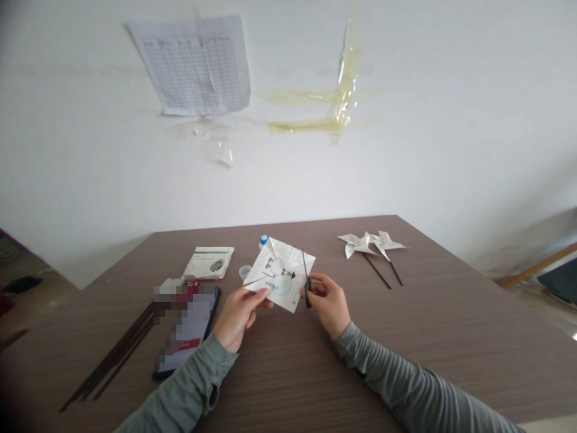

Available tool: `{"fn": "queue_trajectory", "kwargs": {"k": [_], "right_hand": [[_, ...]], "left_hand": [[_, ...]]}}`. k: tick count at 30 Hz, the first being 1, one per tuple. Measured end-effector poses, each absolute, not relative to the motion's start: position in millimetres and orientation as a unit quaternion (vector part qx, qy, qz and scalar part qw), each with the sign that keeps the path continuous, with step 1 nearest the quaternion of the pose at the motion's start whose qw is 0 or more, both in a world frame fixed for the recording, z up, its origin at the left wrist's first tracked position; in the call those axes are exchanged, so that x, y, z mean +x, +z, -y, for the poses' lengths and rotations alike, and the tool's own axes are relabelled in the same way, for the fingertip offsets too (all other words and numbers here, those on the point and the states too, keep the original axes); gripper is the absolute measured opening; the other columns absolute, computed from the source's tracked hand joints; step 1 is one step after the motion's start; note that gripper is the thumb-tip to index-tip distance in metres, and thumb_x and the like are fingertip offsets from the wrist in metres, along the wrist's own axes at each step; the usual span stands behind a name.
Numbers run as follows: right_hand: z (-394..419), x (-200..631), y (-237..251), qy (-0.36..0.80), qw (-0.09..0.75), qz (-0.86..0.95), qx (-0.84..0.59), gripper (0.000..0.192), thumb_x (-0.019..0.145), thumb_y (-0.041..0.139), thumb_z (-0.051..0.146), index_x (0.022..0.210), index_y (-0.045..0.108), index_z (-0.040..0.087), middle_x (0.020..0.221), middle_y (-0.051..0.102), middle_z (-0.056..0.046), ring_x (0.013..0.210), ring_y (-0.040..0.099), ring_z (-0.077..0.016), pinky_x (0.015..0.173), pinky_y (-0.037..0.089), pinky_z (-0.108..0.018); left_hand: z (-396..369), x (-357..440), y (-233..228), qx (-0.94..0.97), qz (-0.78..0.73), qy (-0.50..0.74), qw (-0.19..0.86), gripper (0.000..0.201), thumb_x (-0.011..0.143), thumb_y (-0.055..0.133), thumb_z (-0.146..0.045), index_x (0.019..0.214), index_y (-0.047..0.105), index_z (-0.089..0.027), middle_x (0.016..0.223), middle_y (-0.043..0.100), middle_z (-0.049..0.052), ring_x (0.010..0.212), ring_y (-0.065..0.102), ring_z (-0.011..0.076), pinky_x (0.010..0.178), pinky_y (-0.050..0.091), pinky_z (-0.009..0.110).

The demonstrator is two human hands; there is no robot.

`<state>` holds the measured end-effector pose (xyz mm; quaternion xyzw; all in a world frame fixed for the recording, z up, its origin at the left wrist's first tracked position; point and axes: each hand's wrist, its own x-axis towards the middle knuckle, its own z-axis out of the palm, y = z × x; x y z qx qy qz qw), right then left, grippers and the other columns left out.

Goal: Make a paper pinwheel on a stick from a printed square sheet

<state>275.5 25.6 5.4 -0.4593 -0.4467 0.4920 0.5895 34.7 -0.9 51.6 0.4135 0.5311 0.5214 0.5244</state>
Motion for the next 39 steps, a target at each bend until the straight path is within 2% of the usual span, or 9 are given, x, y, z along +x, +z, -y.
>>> {"fn": "queue_trajectory", "kwargs": {"k": [6,10,12,17,24,28,32,37,39], "right_hand": [[-24.4,274.4,3.5,0.479,0.592,0.456,-0.460,0.055,0.067,0.114,0.052,0.109,0.088,0.027,0.088,0.094,-0.009,0.084,0.092,-0.0374,0.071,0.074,-0.045],[-22.4,271.5,4.5,0.481,0.604,0.440,-0.458,0.056,0.065,0.115,0.050,0.109,0.088,0.027,0.091,0.097,-0.009,0.084,0.093,-0.0373,0.071,0.074,-0.044],[-20.6,269.0,5.2,0.483,0.607,0.438,-0.455,0.056,0.066,0.116,0.050,0.109,0.088,0.027,0.091,0.097,-0.009,0.084,0.094,-0.0372,0.072,0.074,-0.045],[-15.7,262.5,6.2,0.494,0.604,0.433,-0.450,0.051,0.067,0.113,0.046,0.108,0.088,0.028,0.085,0.095,-0.007,0.082,0.092,-0.0344,0.072,0.072,-0.042],[-13.8,260.6,9.6,0.503,0.604,0.424,-0.450,0.052,0.065,0.113,0.045,0.106,0.087,0.028,0.084,0.094,-0.006,0.079,0.089,-0.0325,0.071,0.070,-0.041],[-14.3,262.1,9.1,0.502,0.594,0.435,-0.454,0.061,0.066,0.116,0.050,0.114,0.088,0.026,0.084,0.093,-0.006,0.083,0.091,-0.0341,0.073,0.070,-0.041],[-14.5,264.8,7.3,0.511,0.572,0.450,-0.458,0.065,0.070,0.116,0.061,0.118,0.088,0.026,0.089,0.095,-0.008,0.089,0.093,-0.0362,0.082,0.075,-0.047],[-13.3,267.7,7.8,0.525,0.529,0.484,-0.459,0.063,0.078,0.112,0.072,0.119,0.095,0.027,0.102,0.099,-0.012,0.108,0.096,-0.0410,0.106,0.078,-0.057],[-13.1,268.7,7.2,0.527,0.514,0.496,-0.460,0.065,0.080,0.110,0.075,0.122,0.097,0.026,0.105,0.100,-0.013,0.112,0.096,-0.0418,0.110,0.077,-0.058]], "left_hand": [[3.5,39.4,49.5,0.394,-0.514,0.543,0.534,0.039,0.070,0.108,-0.043,0.098,0.094,-0.019,0.099,0.097,0.015,0.081,0.087,0.0262,0.042,0.029,0.019],[7.6,46.3,46.1,0.402,-0.504,0.518,0.562,0.040,0.068,0.111,-0.039,0.100,0.095,-0.021,0.104,0.099,0.015,0.086,0.091,0.0304,0.042,0.026,0.020],[9.1,49.4,44.0,0.403,-0.504,0.509,0.570,0.039,0.068,0.111,-0.037,0.100,0.095,-0.021,0.103,0.099,0.015,0.085,0.091,0.0311,0.041,0.026,0.020],[9.7,51.8,42.5,0.398,-0.506,0.514,0.566,0.034,0.069,0.106,-0.034,0.098,0.094,-0.021,0.099,0.098,0.014,0.070,0.083,0.0236,0.042,0.029,0.021],[8.3,52.2,45.2,0.391,-0.514,0.520,0.559,0.034,0.069,0.103,-0.032,0.099,0.090,-0.020,0.094,0.097,0.012,0.075,0.088,0.0267,0.041,0.030,0.020],[6.4,50.5,44.1,0.385,-0.523,0.533,0.544,0.036,0.068,0.104,-0.030,0.098,0.088,-0.020,0.092,0.096,0.013,0.074,0.089,0.0264,0.040,0.029,0.019],[4.4,45.9,44.7,0.376,-0.526,0.557,0.522,0.033,0.069,0.105,-0.029,0.095,0.087,-0.020,0.089,0.096,0.011,0.073,0.089,0.0259,0.040,0.030,0.018],[1.5,40.1,47.2,0.372,-0.533,0.576,0.496,0.028,0.070,0.103,-0.033,0.089,0.085,-0.021,0.088,0.094,0.010,0.077,0.090,0.0264,0.039,0.030,0.017],[0.3,38.3,48.0,0.369,-0.533,0.582,0.492,0.030,0.069,0.104,-0.035,0.088,0.085,-0.021,0.089,0.094,0.010,0.078,0.091,0.0264,0.039,0.030,0.016]]}}
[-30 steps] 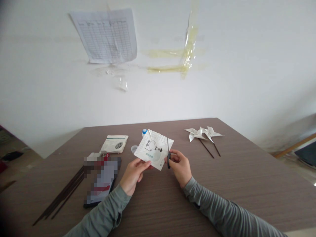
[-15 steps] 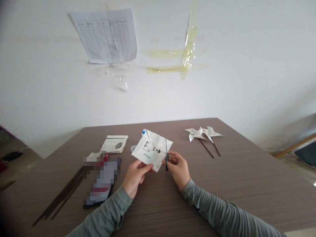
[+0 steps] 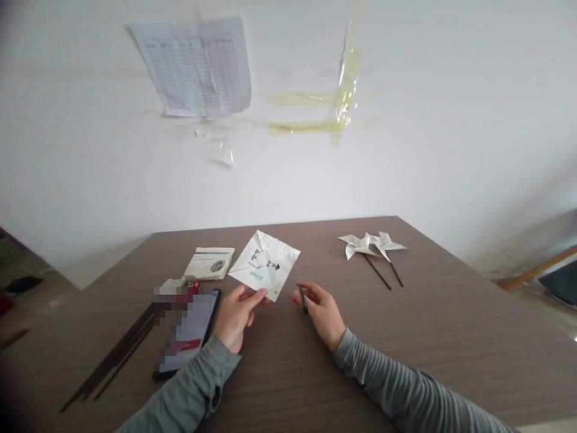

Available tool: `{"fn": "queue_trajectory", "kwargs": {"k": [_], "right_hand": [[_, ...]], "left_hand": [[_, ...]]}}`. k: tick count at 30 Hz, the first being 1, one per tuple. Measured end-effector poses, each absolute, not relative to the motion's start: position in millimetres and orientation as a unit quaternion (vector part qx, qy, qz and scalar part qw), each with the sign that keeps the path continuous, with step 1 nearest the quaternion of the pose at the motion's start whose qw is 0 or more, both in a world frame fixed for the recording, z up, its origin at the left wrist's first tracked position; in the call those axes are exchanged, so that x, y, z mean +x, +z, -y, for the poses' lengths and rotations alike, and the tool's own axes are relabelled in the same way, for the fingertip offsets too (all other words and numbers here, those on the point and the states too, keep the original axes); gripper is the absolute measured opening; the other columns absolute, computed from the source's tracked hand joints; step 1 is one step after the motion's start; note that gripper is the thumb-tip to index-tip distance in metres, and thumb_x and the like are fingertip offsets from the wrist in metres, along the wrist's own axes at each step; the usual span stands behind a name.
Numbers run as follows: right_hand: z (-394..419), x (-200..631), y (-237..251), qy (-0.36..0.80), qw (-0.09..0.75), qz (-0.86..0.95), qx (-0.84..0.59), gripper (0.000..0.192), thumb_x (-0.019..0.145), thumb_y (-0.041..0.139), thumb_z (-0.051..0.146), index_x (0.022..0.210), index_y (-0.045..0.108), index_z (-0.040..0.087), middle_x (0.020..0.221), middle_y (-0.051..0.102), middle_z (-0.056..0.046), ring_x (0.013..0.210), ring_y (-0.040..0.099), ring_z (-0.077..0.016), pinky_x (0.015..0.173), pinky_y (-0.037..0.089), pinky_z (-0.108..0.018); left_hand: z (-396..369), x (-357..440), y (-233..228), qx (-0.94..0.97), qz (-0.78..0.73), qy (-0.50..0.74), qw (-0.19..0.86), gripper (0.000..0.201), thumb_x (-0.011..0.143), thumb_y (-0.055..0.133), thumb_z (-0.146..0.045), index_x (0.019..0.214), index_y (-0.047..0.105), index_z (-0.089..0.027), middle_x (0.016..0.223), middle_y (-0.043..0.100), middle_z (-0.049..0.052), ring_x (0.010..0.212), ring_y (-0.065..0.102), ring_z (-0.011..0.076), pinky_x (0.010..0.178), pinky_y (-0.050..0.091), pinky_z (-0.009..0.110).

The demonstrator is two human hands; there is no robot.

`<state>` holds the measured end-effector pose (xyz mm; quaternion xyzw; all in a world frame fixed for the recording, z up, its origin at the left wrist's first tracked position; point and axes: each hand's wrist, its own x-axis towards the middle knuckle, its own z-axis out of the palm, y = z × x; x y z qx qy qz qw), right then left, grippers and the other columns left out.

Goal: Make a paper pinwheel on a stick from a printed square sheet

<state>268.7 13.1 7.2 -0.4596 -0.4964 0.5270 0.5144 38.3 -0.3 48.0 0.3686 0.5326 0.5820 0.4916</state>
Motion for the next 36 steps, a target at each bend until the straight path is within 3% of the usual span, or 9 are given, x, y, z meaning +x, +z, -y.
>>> {"fn": "queue_trajectory", "kwargs": {"k": [7,16,22,27,33,36], "right_hand": [[-16.3,274.5,-4.1,0.487,0.466,0.564,-0.478,0.075,0.088,0.097,0.080,0.135,0.100,0.022,0.107,0.097,-0.012,0.105,0.090,-0.0383,0.103,0.075,-0.055],[-8.4,275.3,2.4,0.406,0.382,0.666,-0.496,0.072,0.106,0.080,0.072,0.146,0.100,0.016,0.108,0.097,-0.014,0.106,0.089,-0.0386,0.106,0.073,-0.055],[0.0,273.1,8.8,0.347,0.346,0.729,-0.478,0.052,0.110,0.085,0.060,0.140,0.102,0.021,0.100,0.097,-0.011,0.105,0.092,-0.0390,0.127,0.067,-0.062],[2.3,270.4,9.9,0.364,0.344,0.725,-0.473,0.054,0.107,0.090,0.050,0.152,0.095,0.020,0.100,0.097,-0.008,0.101,0.094,-0.0358,0.118,0.072,-0.056],[5.0,271.5,17.4,0.395,0.343,0.723,-0.450,0.048,0.106,0.088,0.058,0.135,0.099,0.022,0.102,0.100,-0.011,0.102,0.094,-0.0379,0.110,0.074,-0.054],[6.9,269.3,15.4,0.400,0.344,0.724,-0.445,0.056,0.105,0.086,0.072,0.128,0.101,0.023,0.097,0.100,-0.012,0.097,0.093,-0.0401,0.120,0.069,-0.062]], "left_hand": [[-2.6,33.8,47.6,0.366,-0.525,0.600,0.480,0.042,0.065,0.112,-0.040,0.091,0.086,-0.021,0.089,0.094,0.009,0.081,0.093,0.0282,0.041,0.033,0.017],[-4.5,31.5,47.6,0.365,-0.529,0.600,0.477,0.035,0.068,0.108,-0.040,0.087,0.084,-0.023,0.096,0.097,0.013,0.086,0.095,0.0298,0.042,0.032,0.018],[-5.4,31.0,49.6,0.364,-0.525,0.612,0.466,0.040,0.063,0.108,-0.044,0.086,0.084,-0.022,0.095,0.098,0.013,0.085,0.094,0.0294,0.042,0.032,0.017],[-5.3,31.0,52.0,0.359,-0.521,0.620,0.465,0.041,0.063,0.108,-0.042,0.091,0.087,-0.021,0.094,0.098,0.013,0.083,0.094,0.0289,0.042,0.032,0.017],[-4.2,32.9,56.5,0.357,-0.525,0.624,0.455,0.043,0.064,0.106,-0.042,0.096,0.087,-0.022,0.093,0.097,0.013,0.083,0.093,0.0294,0.043,0.030,0.018],[-2.9,34.4,58.3,0.359,-0.523,0.625,0.456,0.043,0.065,0.106,-0.042,0.097,0.086,-0.022,0.095,0.097,0.013,0.086,0.094,0.0301,0.044,0.030,0.018]]}}
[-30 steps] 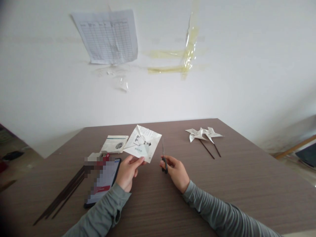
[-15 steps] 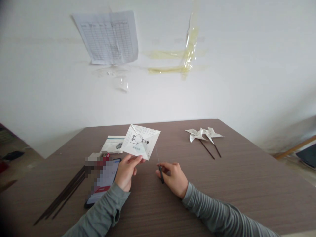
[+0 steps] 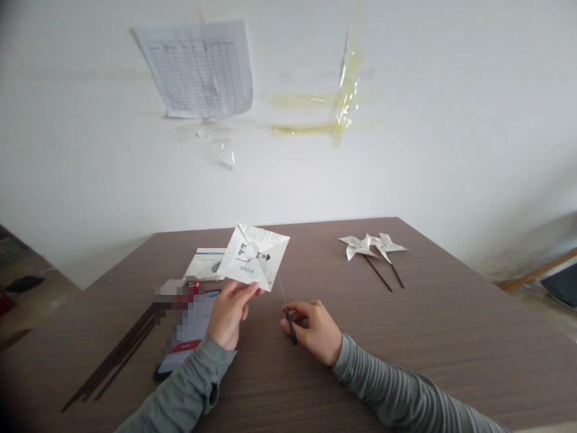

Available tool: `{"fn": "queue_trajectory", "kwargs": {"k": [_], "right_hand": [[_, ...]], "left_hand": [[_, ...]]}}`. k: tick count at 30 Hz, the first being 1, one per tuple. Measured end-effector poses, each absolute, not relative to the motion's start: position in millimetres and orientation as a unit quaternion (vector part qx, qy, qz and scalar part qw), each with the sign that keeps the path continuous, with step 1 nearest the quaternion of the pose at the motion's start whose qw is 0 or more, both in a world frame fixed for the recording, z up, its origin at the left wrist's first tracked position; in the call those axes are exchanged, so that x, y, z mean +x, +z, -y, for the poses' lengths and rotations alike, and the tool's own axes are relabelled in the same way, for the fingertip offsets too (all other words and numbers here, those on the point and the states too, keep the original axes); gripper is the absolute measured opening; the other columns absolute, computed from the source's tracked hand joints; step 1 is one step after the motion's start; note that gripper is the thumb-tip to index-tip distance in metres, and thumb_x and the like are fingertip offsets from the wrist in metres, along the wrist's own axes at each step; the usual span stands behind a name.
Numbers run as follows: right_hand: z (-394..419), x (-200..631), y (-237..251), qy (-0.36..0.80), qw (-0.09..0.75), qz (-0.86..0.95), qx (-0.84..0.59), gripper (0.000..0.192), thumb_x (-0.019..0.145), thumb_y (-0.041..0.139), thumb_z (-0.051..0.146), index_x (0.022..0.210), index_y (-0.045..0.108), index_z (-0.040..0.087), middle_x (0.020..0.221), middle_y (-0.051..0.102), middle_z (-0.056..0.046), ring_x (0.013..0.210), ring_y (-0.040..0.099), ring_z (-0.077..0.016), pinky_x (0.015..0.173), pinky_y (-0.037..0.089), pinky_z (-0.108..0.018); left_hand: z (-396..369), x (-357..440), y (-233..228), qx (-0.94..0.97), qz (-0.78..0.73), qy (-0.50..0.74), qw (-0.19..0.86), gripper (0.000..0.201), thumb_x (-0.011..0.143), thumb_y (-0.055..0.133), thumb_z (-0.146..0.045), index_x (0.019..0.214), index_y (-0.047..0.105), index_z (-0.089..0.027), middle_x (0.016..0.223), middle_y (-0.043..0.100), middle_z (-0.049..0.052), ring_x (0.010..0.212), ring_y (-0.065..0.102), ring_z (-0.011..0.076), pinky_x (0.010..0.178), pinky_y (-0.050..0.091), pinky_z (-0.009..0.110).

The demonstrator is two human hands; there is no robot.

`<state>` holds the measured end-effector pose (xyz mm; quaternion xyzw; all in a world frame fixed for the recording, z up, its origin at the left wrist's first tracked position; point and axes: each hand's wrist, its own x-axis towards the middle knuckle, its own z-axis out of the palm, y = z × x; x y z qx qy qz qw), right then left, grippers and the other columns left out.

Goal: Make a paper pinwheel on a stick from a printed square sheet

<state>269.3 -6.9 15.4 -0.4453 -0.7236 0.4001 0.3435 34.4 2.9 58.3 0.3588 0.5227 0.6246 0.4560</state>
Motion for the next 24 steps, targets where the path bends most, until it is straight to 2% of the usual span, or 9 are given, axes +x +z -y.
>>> {"fn": "queue_trajectory", "kwargs": {"k": [2,5,7,12,17,20,24], "right_hand": [[7.2,266.2,9.3,0.398,0.355,0.716,-0.451,0.060,0.105,0.086,0.080,0.122,0.102,0.025,0.093,0.099,-0.012,0.095,0.091,-0.0419,0.126,0.063,-0.066],[6.4,262.4,-0.8,0.398,0.374,0.701,-0.457,0.053,0.104,0.089,0.079,0.116,0.102,0.029,0.087,0.097,-0.012,0.094,0.088,-0.0427,0.123,0.064,-0.062],[6.2,262.2,-2.4,0.399,0.371,0.705,-0.454,0.050,0.102,0.091,0.076,0.117,0.102,0.029,0.087,0.096,-0.012,0.095,0.087,-0.0416,0.121,0.065,-0.060],[9.6,265.3,13.3,0.421,0.333,0.723,-0.434,0.057,0.100,0.092,0.077,0.127,0.103,0.028,0.098,0.100,-0.010,0.100,0.088,-0.0398,0.125,0.063,-0.061],[11.3,265.3,22.5,0.445,0.343,0.712,-0.421,0.056,0.100,0.092,0.070,0.125,0.104,0.023,0.089,0.096,-0.010,0.088,0.085,-0.0356,0.105,0.069,-0.052],[10.4,266.4,23.5,0.444,0.323,0.723,-0.419,0.054,0.099,0.092,0.065,0.130,0.104,0.022,0.093,0.097,-0.010,0.092,0.085,-0.0347,0.108,0.069,-0.052],[10.3,267.3,23.6,0.446,0.334,0.719,-0.415,0.043,0.098,0.096,0.061,0.122,0.106,0.027,0.091,0.097,-0.009,0.088,0.084,-0.0352,0.105,0.069,-0.053]], "left_hand": [[-2.4,34.7,58.2,0.360,-0.524,0.623,0.457,0.041,0.066,0.106,-0.041,0.096,0.086,-0.022,0.096,0.097,0.013,0.088,0.095,0.0307,0.044,0.030,0.018],[-2.6,33.5,55.8,0.363,-0.525,0.618,0.459,0.037,0.070,0.106,-0.040,0.097,0.087,-0.023,0.098,0.098,0.012,0.092,0.096,0.0324,0.044,0.032,0.019],[-3.2,32.2,53.5,0.369,-0.521,0.617,0.460,0.037,0.071,0.107,-0.040,0.098,0.087,-0.023,0.099,0.098,0.013,0.095,0.097,0.0338,0.044,0.034,0.019],[-3.8,31.9,52.6,0.368,-0.515,0.622,0.461,0.039,0.070,0.109,-0.040,0.096,0.085,-0.023,0.097,0.098,0.012,0.091,0.097,0.0327,0.043,0.033,0.018],[-2.9,33.5,55.9,0.362,-0.515,0.625,0.461,0.043,0.068,0.110,-0.040,0.101,0.088,-0.022,0.097,0.098,0.011,0.088,0.096,0.0307,0.043,0.030,0.018],[-2.0,32.8,55.6,0.367,-0.506,0.628,0.464,0.051,0.066,0.111,-0.043,0.106,0.090,-0.021,0.100,0.099,0.013,0.090,0.096,0.0320,0.044,0.031,0.018],[-1.3,32.9,56.4,0.369,-0.503,0.629,0.464,0.054,0.065,0.111,-0.045,0.108,0.090,-0.020,0.101,0.099,0.014,0.091,0.097,0.0326,0.044,0.031,0.018]]}}
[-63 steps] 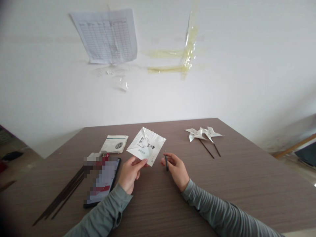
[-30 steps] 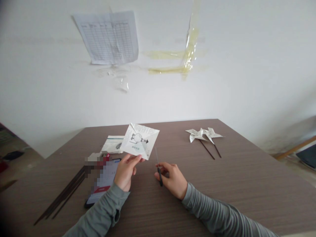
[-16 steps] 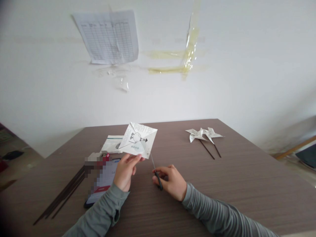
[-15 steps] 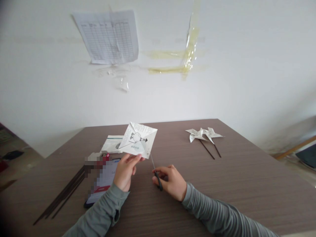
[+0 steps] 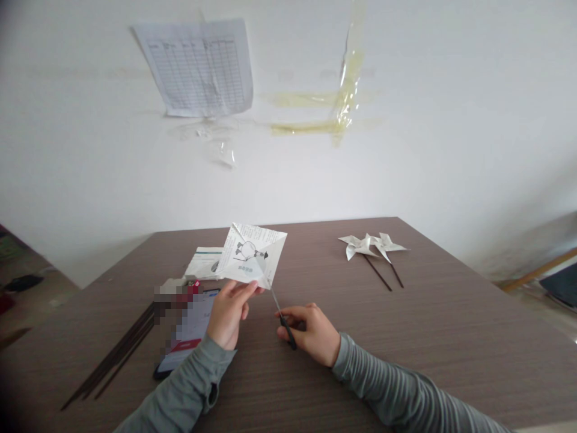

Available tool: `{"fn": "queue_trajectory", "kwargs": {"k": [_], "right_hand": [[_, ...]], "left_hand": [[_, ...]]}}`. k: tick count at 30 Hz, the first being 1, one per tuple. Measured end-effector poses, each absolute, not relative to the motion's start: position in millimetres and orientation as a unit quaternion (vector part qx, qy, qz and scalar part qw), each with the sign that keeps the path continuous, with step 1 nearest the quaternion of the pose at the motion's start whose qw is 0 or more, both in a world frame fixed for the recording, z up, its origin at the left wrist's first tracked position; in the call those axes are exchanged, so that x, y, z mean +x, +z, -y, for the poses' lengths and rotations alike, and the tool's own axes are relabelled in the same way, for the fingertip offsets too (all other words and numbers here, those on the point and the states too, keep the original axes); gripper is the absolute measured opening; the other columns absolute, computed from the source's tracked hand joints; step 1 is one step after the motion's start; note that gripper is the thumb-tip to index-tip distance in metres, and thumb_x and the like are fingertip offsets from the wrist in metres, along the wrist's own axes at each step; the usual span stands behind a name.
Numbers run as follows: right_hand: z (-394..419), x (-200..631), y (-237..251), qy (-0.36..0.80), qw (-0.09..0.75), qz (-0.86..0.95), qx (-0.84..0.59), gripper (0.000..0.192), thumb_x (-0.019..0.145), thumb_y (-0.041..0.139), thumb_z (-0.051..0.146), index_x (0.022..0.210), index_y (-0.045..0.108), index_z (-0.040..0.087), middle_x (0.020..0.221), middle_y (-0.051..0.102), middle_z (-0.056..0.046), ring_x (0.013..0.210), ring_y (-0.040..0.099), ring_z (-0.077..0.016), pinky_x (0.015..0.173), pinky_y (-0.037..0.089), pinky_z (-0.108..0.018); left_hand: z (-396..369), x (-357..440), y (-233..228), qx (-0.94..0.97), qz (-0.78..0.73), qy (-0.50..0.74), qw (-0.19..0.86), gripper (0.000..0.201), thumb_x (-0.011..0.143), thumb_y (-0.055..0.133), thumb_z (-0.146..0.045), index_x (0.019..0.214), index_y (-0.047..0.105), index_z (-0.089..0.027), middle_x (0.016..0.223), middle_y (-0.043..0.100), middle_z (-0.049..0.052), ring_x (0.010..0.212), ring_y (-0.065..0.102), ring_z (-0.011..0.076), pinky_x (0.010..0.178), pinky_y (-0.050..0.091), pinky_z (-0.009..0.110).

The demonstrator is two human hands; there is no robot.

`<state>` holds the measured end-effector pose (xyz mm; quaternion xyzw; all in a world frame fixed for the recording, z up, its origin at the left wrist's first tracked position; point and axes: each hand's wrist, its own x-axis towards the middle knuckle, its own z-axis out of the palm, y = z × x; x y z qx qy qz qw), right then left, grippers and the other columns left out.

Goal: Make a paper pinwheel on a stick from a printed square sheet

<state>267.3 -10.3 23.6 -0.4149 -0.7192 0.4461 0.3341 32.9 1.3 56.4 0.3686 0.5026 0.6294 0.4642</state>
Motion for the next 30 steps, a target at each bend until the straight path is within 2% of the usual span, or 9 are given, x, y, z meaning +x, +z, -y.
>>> {"fn": "queue_trajectory", "kwargs": {"k": [4,10,23,30], "right_hand": [[9.9,266.6,21.3,0.443,0.352,0.718,-0.406,0.040,0.098,0.099,0.062,0.116,0.106,0.027,0.085,0.095,-0.008,0.084,0.084,-0.0346,0.100,0.070,-0.052],[9.0,266.8,20.8,0.457,0.335,0.717,-0.407,0.052,0.098,0.097,0.070,0.125,0.106,0.025,0.093,0.099,-0.010,0.090,0.087,-0.0358,0.104,0.072,-0.053],[10.6,263.1,21.1,0.458,0.348,0.707,-0.412,0.050,0.095,0.098,0.072,0.113,0.105,0.026,0.089,0.098,-0.011,0.084,0.087,-0.0361,0.099,0.072,-0.053],[9.1,264.1,21.5,0.447,0.334,0.722,-0.409,0.051,0.097,0.094,0.069,0.118,0.104,0.023,0.089,0.096,-0.009,0.087,0.084,-0.0337,0.102,0.070,-0.052]], "left_hand": [[-1.0,34.5,59.7,0.362,-0.517,0.624,0.462,0.048,0.068,0.108,-0.043,0.106,0.089,-0.021,0.102,0.099,0.014,0.091,0.097,0.0313,0.044,0.030,0.018],[-1.1,34.9,59.8,0.358,-0.514,0.625,0.465,0.048,0.069,0.111,-0.042,0.106,0.088,-0.021,0.101,0.098,0.014,0.091,0.097,0.0319,0.044,0.029,0.018],[-1.4,34.4,58.6,0.361,-0.516,0.622,0.465,0.048,0.069,0.111,-0.043,0.105,0.088,-0.021,0.102,0.099,0.014,0.093,0.097,0.0319,0.043,0.030,0.017],[-2.4,33.7,56.1,0.361,-0.507,0.627,0.469,0.047,0.071,0.113,-0.041,0.104,0.087,-0.021,0.102,0.099,0.014,0.091,0.098,0.0329,0.042,0.029,0.016]]}}
